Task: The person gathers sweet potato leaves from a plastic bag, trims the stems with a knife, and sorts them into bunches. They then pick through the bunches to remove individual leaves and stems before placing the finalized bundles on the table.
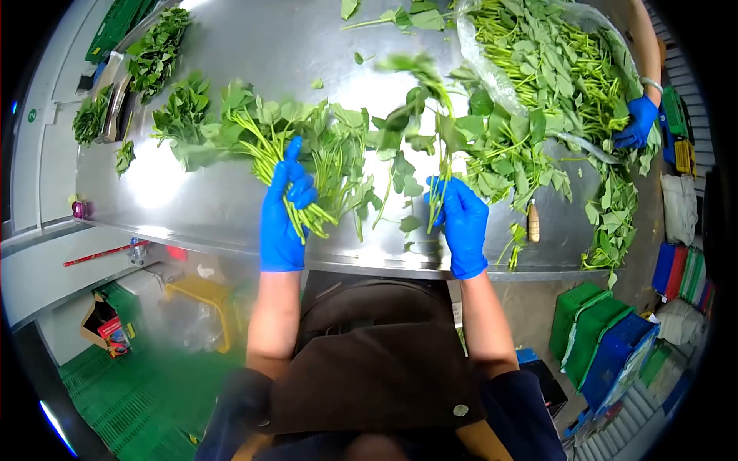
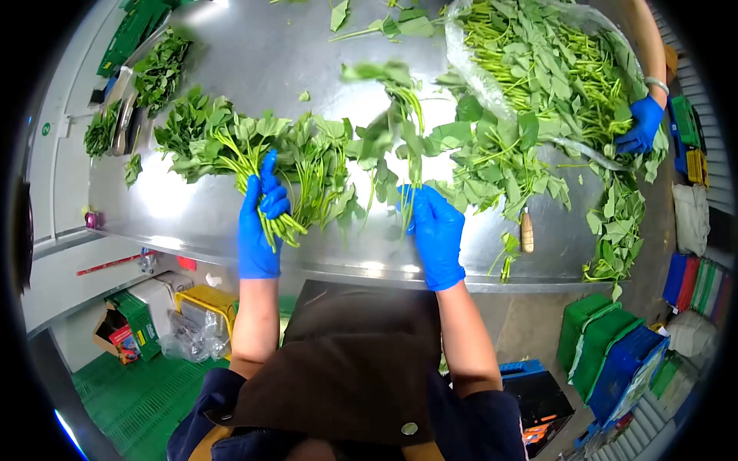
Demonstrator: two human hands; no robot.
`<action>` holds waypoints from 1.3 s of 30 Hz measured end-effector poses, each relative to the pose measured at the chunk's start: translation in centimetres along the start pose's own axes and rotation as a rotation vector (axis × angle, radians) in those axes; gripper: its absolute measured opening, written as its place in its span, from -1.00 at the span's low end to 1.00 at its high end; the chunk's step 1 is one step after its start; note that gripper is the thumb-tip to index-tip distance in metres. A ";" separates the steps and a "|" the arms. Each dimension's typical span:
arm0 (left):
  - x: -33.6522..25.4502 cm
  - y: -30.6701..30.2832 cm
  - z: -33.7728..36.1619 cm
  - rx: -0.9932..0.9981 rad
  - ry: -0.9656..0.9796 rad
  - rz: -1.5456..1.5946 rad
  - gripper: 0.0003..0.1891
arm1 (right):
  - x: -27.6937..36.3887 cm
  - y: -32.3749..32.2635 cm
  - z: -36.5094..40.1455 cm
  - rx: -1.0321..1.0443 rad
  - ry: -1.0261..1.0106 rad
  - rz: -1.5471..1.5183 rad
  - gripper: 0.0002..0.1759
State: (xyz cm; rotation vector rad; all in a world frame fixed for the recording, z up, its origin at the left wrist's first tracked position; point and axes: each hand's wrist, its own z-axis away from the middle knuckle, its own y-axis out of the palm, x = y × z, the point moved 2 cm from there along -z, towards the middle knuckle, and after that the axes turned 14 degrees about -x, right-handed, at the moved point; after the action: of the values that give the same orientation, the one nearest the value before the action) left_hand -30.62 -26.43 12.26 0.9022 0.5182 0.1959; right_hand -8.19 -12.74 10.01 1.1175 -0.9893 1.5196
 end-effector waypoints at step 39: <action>7.0 2.9 -0.7 -0.279 0.273 -0.558 -0.81 | 1.6 5.7 2.4 0.045 -0.272 -0.023 -0.73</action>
State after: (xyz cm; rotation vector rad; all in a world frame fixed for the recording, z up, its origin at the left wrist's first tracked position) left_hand -24.80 -21.52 11.76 0.4346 0.9497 -0.1186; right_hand -13.48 -15.77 11.75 1.3897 -1.1246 1.4013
